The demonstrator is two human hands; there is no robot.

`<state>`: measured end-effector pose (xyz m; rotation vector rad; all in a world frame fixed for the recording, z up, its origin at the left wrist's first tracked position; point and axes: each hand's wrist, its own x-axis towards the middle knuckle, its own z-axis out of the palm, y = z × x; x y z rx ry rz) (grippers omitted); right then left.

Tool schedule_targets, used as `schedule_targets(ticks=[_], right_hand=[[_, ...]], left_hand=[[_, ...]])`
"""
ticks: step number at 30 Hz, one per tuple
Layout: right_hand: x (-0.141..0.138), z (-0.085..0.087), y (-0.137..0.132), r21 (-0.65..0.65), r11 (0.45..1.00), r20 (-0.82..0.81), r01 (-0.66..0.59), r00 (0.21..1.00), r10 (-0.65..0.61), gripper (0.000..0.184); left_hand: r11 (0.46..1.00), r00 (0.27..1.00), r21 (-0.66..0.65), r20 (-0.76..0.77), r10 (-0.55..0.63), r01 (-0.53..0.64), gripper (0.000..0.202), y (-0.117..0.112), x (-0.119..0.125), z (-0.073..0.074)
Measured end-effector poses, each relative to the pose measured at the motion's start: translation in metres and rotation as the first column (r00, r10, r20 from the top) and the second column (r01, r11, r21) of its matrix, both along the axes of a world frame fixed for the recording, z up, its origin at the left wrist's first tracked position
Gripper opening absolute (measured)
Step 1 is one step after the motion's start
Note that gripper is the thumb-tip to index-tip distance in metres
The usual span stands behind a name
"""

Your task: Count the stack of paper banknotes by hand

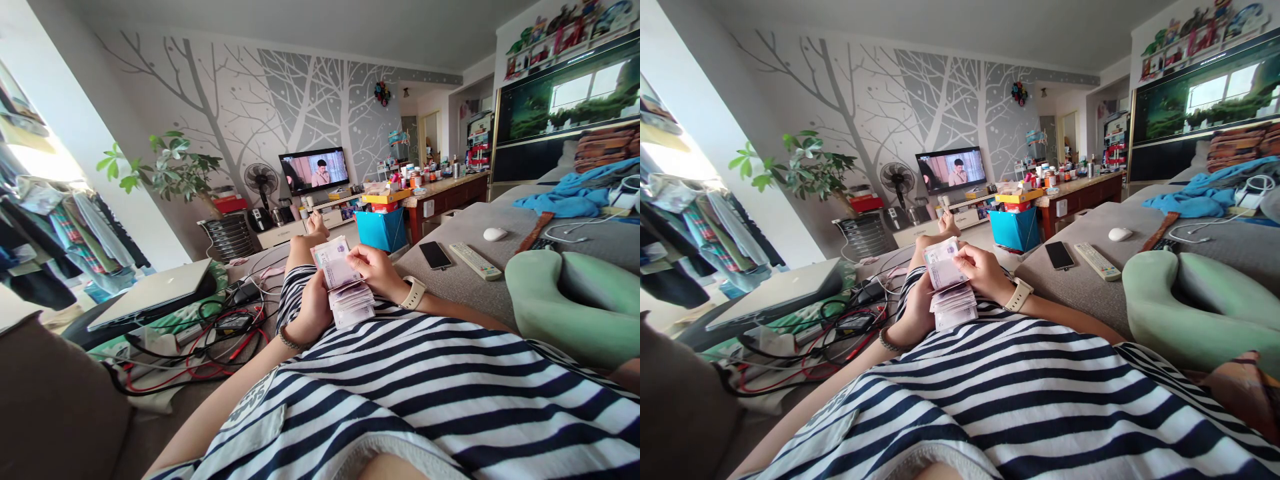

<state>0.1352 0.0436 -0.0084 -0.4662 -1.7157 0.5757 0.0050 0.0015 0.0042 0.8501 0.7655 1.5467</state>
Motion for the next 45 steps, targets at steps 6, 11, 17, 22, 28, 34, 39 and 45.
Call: schedule_targets(ticks=[6,11,17,22,28,34,39,45], right_hand=[[0.001,0.0,-0.001,0.022,1.0,-0.021,-0.014,1.0,0.014,0.03],[0.001,0.0,-0.001,0.028,0.999,-0.031,-0.028,0.999,0.029,0.03],[0.001,0.0,-0.002,0.025,1.0,-0.025,-0.006,1.0,0.007,0.033],[0.001,0.002,-0.003,0.023,1.0,-0.011,0.006,1.0,-0.006,0.035],[0.001,0.001,-0.003,0.018,1.0,-0.003,0.006,1.0,-0.006,0.034],[0.002,0.001,-0.003,0.037,0.999,-0.018,-0.024,1.0,0.025,0.031],[0.001,0.001,-0.004,0.035,0.999,-0.01,-0.021,1.0,0.021,0.033],[0.002,0.002,-0.004,0.065,0.998,0.032,0.01,0.999,-0.012,0.045]], left_hand=[[0.999,1.0,0.022,0.005,0.028,-0.028,0.012,-0.002,0.001,0.002],[0.998,0.998,0.014,0.002,0.061,-0.061,0.011,0.0,0.0,0.001],[0.996,0.996,0.021,-0.01,0.087,-0.087,0.013,-0.002,0.001,0.003],[0.991,0.99,0.014,-0.045,0.135,-0.135,0.015,-0.009,0.004,0.009],[0.983,0.978,0.008,-0.101,0.185,-0.185,0.011,-0.015,0.004,0.01],[0.981,0.976,0.039,-0.1,0.193,-0.19,0.014,-0.019,0.004,0.012],[0.983,0.979,0.025,-0.079,0.186,-0.184,0.015,-0.016,0.003,0.011],[0.999,0.998,-0.012,0.044,-0.043,0.044,0.015,-0.001,-0.002,0.0]])
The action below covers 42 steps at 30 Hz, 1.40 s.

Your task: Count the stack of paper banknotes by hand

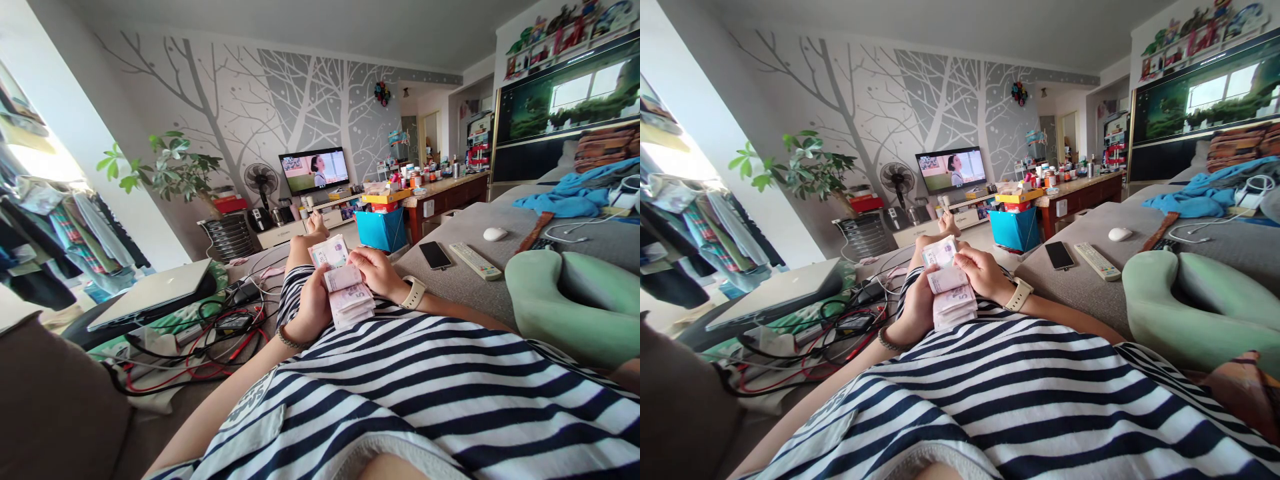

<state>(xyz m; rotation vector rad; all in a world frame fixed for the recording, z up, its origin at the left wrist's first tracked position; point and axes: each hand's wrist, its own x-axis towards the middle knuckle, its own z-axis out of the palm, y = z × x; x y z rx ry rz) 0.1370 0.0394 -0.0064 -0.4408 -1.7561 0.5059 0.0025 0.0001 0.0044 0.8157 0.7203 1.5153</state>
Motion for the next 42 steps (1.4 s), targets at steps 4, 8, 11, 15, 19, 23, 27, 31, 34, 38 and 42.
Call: schedule_targets(ticks=[4,8,11,15,19,23,27,31,34,38,42], right_hand=[[-0.001,-0.003,0.006,-0.082,0.995,-0.013,0.061,0.998,-0.063,0.049],[0.0,-0.005,0.012,-0.179,0.979,-0.038,0.099,0.993,-0.108,0.052],[0.0,-0.005,0.013,-0.214,0.971,-0.046,0.109,0.992,-0.121,0.051],[-0.001,-0.005,0.014,-0.166,0.968,-0.002,0.19,0.981,-0.193,0.042],[-0.001,-0.005,0.012,-0.084,0.964,0.004,0.251,0.968,-0.252,0.037],[-0.001,-0.004,0.007,-0.071,0.976,-0.024,0.206,0.978,-0.208,0.034],[-0.003,-0.003,0.003,-0.088,0.989,-0.051,0.115,0.991,-0.12,0.032],[-0.003,-0.002,0.003,-0.099,0.992,-0.057,0.073,0.995,-0.079,0.031],[-0.003,-0.003,0.005,-0.093,0.994,-0.073,0.057,0.995,-0.064,0.03],[-0.003,-0.004,0.006,-0.091,0.995,-0.087,0.032,0.995,-0.04,0.027],[-0.003,-0.004,0.007,-0.083,0.996,-0.091,0.014,0.996,-0.021,0.025]], left_hand=[[1.0,1.0,0.0,0.0,-0.007,0.007,0.013,0.005,-0.002,-0.005],[0.998,1.0,0.05,-0.011,-0.022,0.022,0.009,0.003,-0.001,-0.003],[0.997,0.998,0.076,-0.051,0.022,-0.018,0.006,-0.002,-0.001,-0.001],[0.995,0.992,0.063,-0.097,0.082,-0.076,0.003,-0.006,-0.002,0.0],[0.996,0.998,0.076,-0.038,0.043,-0.04,0.01,-0.004,0.0,0.0],[0.999,0.999,0.01,0.004,0.036,-0.036,0.019,-0.005,0.004,0.004],[0.995,0.995,-0.008,-0.014,0.099,-0.099,0.018,-0.006,0.005,0.006],[0.998,0.998,0.033,-0.03,0.061,-0.06,0.016,-0.005,0.004,0.004],[0.998,0.998,0.024,-0.036,0.055,-0.054,0.017,-0.005,0.004,0.004],[0.995,0.992,0.013,-0.072,0.1,-0.099,0.017,-0.008,0.006,0.007],[0.995,0.992,0.024,-0.086,0.098,-0.096,0.018,-0.008,0.005,0.007]])
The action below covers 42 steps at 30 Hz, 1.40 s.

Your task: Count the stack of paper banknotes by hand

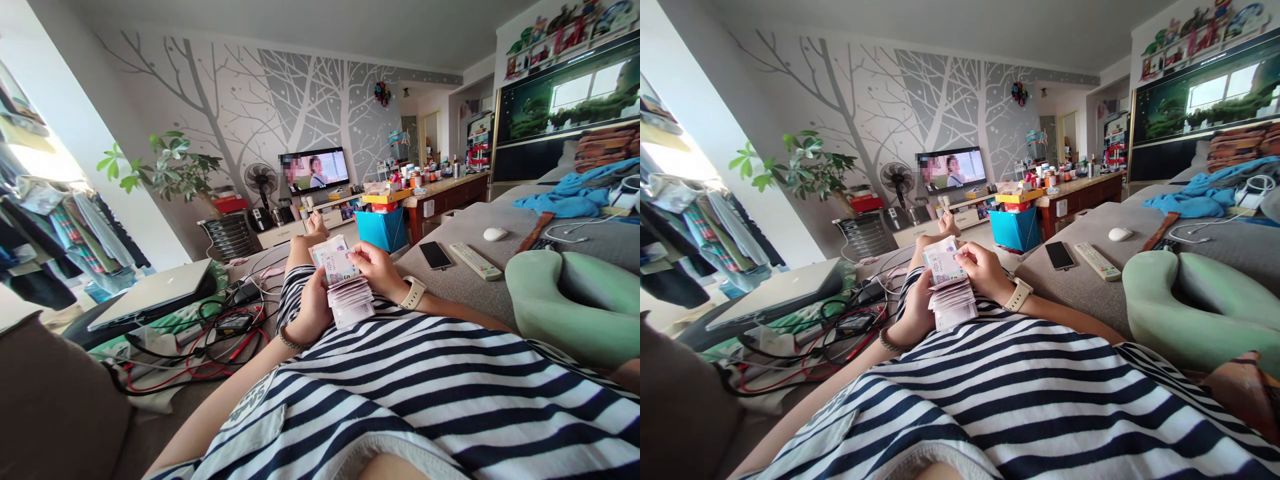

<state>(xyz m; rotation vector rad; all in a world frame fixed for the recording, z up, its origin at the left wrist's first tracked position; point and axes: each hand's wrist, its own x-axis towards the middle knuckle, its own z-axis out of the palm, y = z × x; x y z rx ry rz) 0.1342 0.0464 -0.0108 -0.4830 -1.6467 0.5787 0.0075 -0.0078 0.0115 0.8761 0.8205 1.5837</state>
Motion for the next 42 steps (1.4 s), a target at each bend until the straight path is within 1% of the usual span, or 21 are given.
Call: schedule_targets(ticks=[4,6,11,14,21,29,33,38,42], right_hand=[[0.0002,-0.0003,0.0008,-0.001,1.0,0.004,-0.006,1.0,0.006,0.024],[0.0002,-0.0005,0.0011,-0.005,1.0,0.009,-0.005,1.0,0.005,0.025],[-0.0001,-0.0012,0.0016,-0.003,1.0,0.013,-0.006,1.0,0.006,0.024],[-0.0005,-0.0013,0.0017,-0.005,1.0,0.007,-0.019,1.0,0.019,0.023],[-0.0001,0.0,0.0,-0.006,0.999,0.007,-0.033,0.999,0.033,0.024],[0.0007,0.0019,-0.0028,-0.01,0.999,0.019,-0.044,0.999,0.045,0.023],[0.0006,0.0018,-0.0025,-0.02,0.999,0.025,-0.047,0.999,0.047,0.022],[0.0003,0.0017,-0.0018,-0.027,0.998,0.022,-0.064,0.998,0.065,0.022],[0.0001,0.0017,-0.0017,-0.036,0.996,0.016,-0.079,0.997,0.08,0.022]], left_hand=[[0.998,0.998,0.022,0.015,-0.062,0.061,0.018,0.0044,-0.0024,-0.0038],[0.997,0.998,0.027,0.013,-0.068,0.068,0.018,0.0051,-0.003,-0.0047],[1.0,1.0,-0.004,-0.009,-0.009,0.009,0.02,0.0026,-0.0027,-0.0022],[1.0,1.0,0.0,-0.019,0.021,-0.021,0.02,0.0034,-0.0032,-0.0023],[1.0,1.0,0.012,-0.008,0.024,-0.024,0.021,0.0034,-0.0027,-0.0022],[1.0,0.999,0.011,0.04,0.01,-0.011,0.014,0.0062,-0.0028,-0.0032],[1.0,0.999,0.013,0.035,-0.004,0.004,0.017,0.0057,-0.0022,-0.0022],[0.999,0.999,0.007,-0.01,0.051,-0.051,0.018,0.0006,0.0001,0.0015],[0.999,0.999,0.005,-0.008,0.047,-0.047,0.017,0.0023,-0.0002,0.0001]])
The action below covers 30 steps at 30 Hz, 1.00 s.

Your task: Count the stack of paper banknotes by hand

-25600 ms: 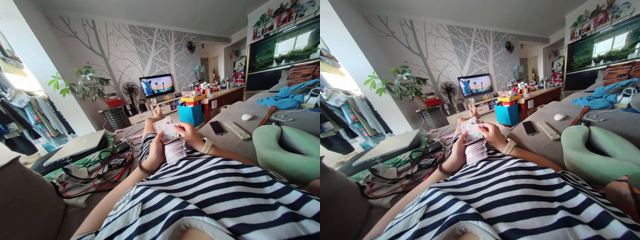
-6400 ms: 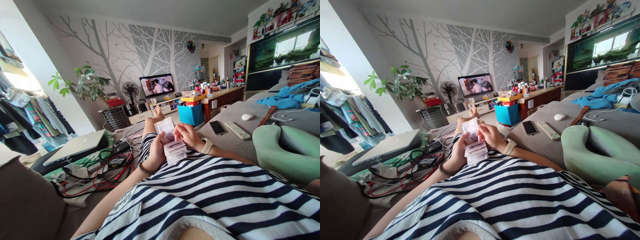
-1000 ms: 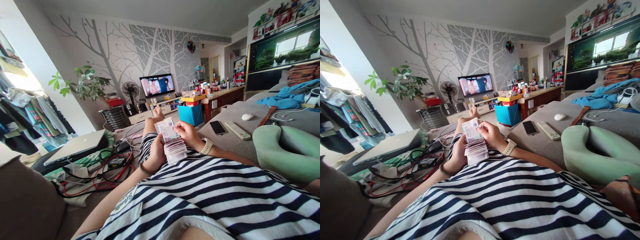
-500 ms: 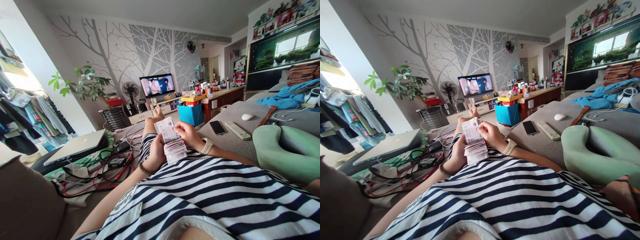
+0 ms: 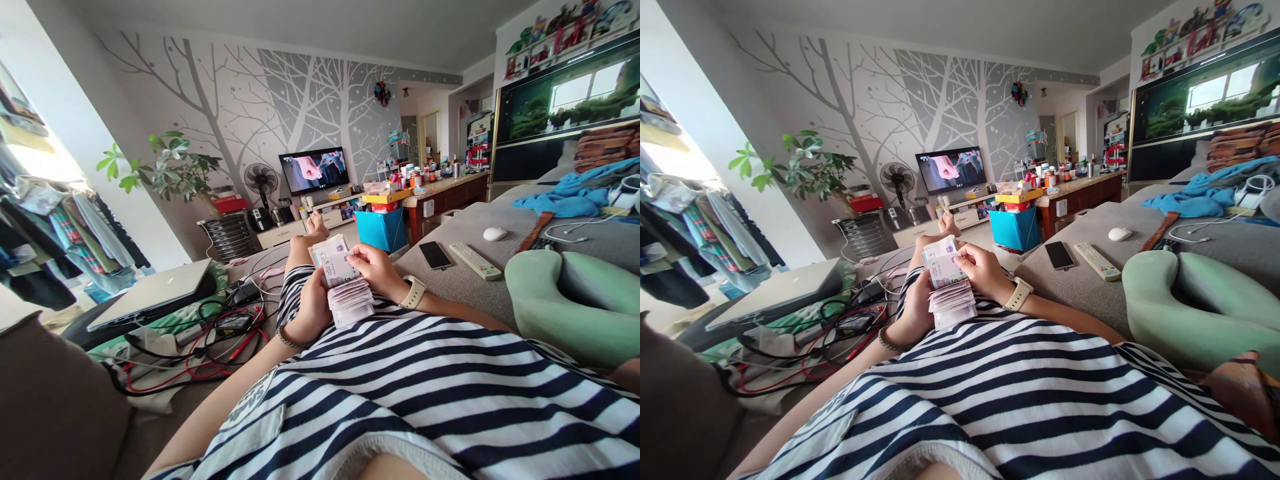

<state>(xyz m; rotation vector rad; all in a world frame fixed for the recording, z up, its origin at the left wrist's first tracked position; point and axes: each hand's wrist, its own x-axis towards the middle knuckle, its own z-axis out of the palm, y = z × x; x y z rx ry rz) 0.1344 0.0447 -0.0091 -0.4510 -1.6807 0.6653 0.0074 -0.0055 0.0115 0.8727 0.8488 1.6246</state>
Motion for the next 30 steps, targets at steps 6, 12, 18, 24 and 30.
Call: schedule_targets(ticks=[6,12,18,24,30], right_hand=[[0.0,-0.001,0.001,0.0,1.0,0.011,0.006,1.0,-0.006,0.022],[0.0,0.0,0.0,-0.003,1.0,0.022,0.023,0.999,-0.023,0.022],[0.0,0.0,0.001,-0.001,1.0,0.03,0.026,0.999,-0.026,0.023],[0.0,-0.001,0.002,-0.007,0.999,0.035,0.039,0.999,-0.039,0.024],[-0.001,-0.001,0.001,-0.001,1.0,0.016,0.018,1.0,-0.018,0.023]], left_hand=[[1.0,0.999,0.001,0.016,-0.03,0.03,0.018,0.004,-0.001,-0.003],[1.0,1.0,-0.016,0.003,0.027,-0.027,0.016,-0.002,0.0,0.001],[1.0,1.0,-0.018,-0.002,0.023,-0.023,0.016,-0.002,0.0,0.001],[0.999,0.999,0.017,0.02,-0.044,0.044,0.013,0.005,-0.003,-0.005],[0.997,0.998,0.051,-0.007,-0.064,0.065,0.015,0.004,-0.005,-0.006]])
